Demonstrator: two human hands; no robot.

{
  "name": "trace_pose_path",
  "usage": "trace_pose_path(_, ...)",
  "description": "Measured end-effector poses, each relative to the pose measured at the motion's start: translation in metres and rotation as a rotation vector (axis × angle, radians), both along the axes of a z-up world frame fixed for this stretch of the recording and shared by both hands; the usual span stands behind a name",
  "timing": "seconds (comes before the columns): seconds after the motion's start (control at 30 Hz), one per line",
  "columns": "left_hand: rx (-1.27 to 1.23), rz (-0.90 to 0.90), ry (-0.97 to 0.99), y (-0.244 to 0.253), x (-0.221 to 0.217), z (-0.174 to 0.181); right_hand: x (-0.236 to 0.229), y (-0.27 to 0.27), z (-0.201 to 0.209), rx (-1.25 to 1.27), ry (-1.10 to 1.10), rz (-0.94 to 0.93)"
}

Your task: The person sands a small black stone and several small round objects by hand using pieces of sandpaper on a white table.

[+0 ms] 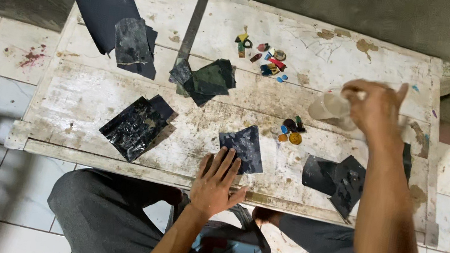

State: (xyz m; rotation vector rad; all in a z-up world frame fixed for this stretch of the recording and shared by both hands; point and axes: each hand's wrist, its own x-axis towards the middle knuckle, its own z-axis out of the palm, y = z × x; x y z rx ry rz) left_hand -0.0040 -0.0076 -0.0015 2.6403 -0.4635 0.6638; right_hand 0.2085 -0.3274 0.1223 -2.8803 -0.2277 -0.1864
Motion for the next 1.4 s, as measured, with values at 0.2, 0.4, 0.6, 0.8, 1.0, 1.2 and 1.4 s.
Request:
trace_pose_path(0.2, -0.119, -0.100, 0.033, 0.007, -0.003, 0.008, -0.102, 0.088, -0.005, 0.924, 0.318, 0.236)
trace_pose_path(0.4, -0.155, -0.238, 0.048, 0.020, 0.000, -0.002, -0.149, 0.152, -0.072, 0.744, 0.360, 0.130)
trace_pose_path(0.6, 0.018, -0.493, -0.069, 0.062, 0.029, 0.003, -0.157, 0.141, -0.082, 0.369, 0.128, 0.373)
trace_pose_path(0.8, 0.034, -0.517, -0.102, 0.068, 0.033, 0.011, -0.150, 0.150, -0.088, 0.391, 0.013, 0.452)
trace_pose_path(1.0, 0.054, -0.530, -0.044, 0.069, 0.034, 0.008, -0.115, 0.157, -0.095, 0.393, -0.023, 0.429)
trace_pose_path(1.2, 0.051, -0.518, -0.050, 0.068, 0.034, 0.002, -0.151, 0.151, -0.114, 0.426, 0.128, 0.433)
trace_pose_path(1.4, 0.090, -0.547, 0.012, 0.071, 0.036, 0.003, -0.145, 0.160, -0.105, 0.369, 0.014, 0.368)
